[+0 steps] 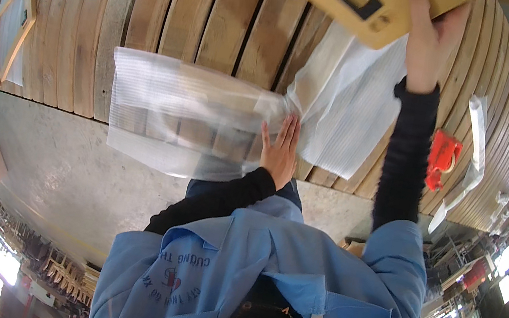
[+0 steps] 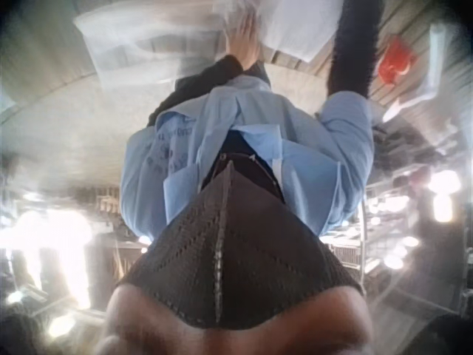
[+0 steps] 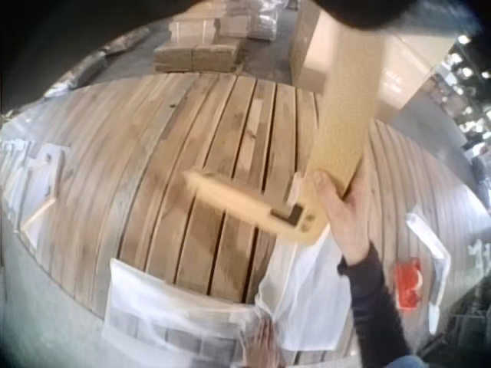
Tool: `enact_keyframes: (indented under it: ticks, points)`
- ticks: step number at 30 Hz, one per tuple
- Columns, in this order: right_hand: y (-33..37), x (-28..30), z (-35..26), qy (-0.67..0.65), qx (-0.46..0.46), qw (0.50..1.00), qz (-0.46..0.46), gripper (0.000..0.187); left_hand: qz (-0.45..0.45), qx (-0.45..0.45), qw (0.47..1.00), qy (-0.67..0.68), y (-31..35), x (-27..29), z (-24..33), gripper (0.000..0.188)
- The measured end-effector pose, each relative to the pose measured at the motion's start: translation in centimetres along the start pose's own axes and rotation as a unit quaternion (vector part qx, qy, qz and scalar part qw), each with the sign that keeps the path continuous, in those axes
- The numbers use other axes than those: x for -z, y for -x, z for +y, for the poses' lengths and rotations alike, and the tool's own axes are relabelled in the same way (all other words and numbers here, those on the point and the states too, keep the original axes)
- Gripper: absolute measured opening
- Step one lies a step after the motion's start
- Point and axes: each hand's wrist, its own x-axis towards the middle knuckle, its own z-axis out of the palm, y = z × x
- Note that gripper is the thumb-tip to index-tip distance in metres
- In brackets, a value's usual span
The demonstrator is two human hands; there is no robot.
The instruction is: The person wraps wooden furniture frame pieces in bubble wrap and secures them with tape. They handle each frame individually, fold the wrap around it, and apply tape to seal the package on a wooden workbench.
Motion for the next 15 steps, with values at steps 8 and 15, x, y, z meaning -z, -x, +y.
enact_keyframes:
  ticks: [8, 15]
  points:
    - [16.1, -4.3, 12.4, -0.217, -0.252, 0.921, 0.202, 0.039, -0.012, -0.030, 0.993, -0.114, 1.1, -2.6, 1.2, 0.064]
    - [20.7, -4.1, 15.4, 0.290, -0.229, 0.922, 0.116, 0.057, 0.018, -0.108, 0.993, -0.045, 3.5, -3.3, -0.7, 0.058]
